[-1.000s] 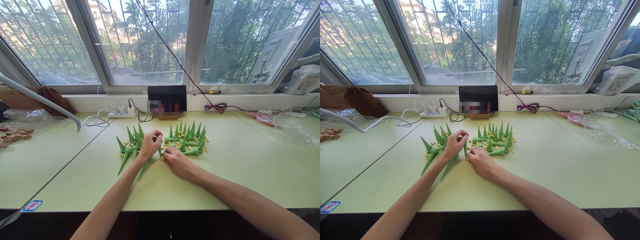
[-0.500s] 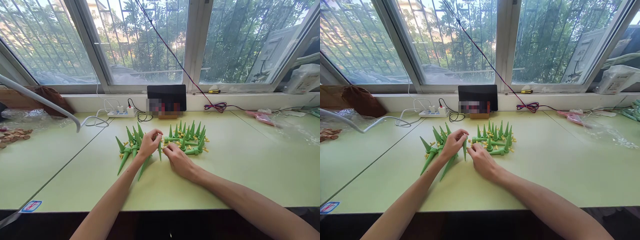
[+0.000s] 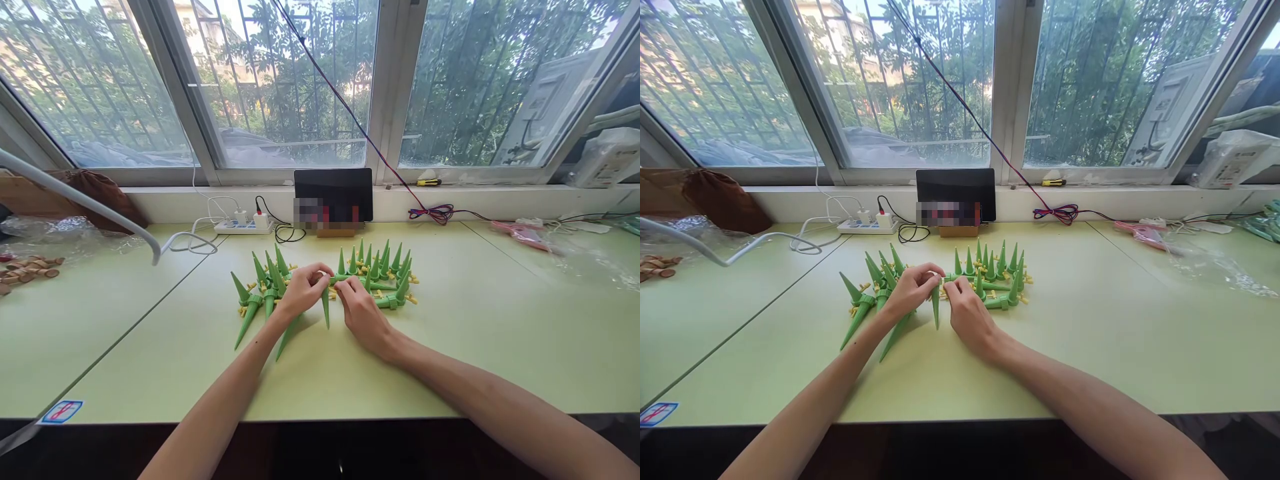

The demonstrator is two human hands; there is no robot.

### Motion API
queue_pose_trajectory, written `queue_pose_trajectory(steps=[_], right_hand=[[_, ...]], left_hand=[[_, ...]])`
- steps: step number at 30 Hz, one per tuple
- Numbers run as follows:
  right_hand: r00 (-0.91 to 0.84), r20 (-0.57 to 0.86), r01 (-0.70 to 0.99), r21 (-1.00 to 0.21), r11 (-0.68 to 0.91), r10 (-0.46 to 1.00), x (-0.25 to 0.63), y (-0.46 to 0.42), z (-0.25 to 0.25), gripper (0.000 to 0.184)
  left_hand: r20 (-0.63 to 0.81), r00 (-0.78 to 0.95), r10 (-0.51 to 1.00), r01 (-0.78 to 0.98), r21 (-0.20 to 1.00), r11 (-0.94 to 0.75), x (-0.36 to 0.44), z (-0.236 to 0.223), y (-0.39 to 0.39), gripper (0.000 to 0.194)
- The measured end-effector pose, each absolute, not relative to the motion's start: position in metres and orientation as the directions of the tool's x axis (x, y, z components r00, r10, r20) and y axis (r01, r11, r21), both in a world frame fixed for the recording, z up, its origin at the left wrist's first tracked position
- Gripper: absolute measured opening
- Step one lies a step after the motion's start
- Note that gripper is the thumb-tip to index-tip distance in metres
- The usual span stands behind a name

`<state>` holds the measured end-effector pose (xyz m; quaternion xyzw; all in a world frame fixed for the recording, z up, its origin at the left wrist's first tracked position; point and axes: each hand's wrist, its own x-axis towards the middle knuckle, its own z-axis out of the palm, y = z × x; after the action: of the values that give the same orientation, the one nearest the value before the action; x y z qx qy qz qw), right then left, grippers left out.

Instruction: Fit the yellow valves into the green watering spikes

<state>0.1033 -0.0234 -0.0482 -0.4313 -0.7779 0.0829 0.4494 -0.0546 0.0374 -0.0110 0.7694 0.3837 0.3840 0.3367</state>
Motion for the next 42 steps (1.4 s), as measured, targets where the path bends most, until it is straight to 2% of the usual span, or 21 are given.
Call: queue_pose_trajectory(steps=[23, 42], right_hand=[[-0.234, 0.626, 0.577, -0.526, 0.625, 0.744, 0.1062, -0.0221, -0.0485, 0.029], [-0.241, 0.649, 0.587, -0.495, 0.641, 0.722, 0.1077, -0.0212, -0.051, 0.03]], left_hand=[[0.288, 0.453, 0.844, 0.316, 0.833, -0.454, -0.0546, -0.0028, 0.0312, 0.019], [0.343, 0.499, 0.796, 0.375, 0.743, -0.555, -0.054, -0.0071, 0.0305, 0.02]])
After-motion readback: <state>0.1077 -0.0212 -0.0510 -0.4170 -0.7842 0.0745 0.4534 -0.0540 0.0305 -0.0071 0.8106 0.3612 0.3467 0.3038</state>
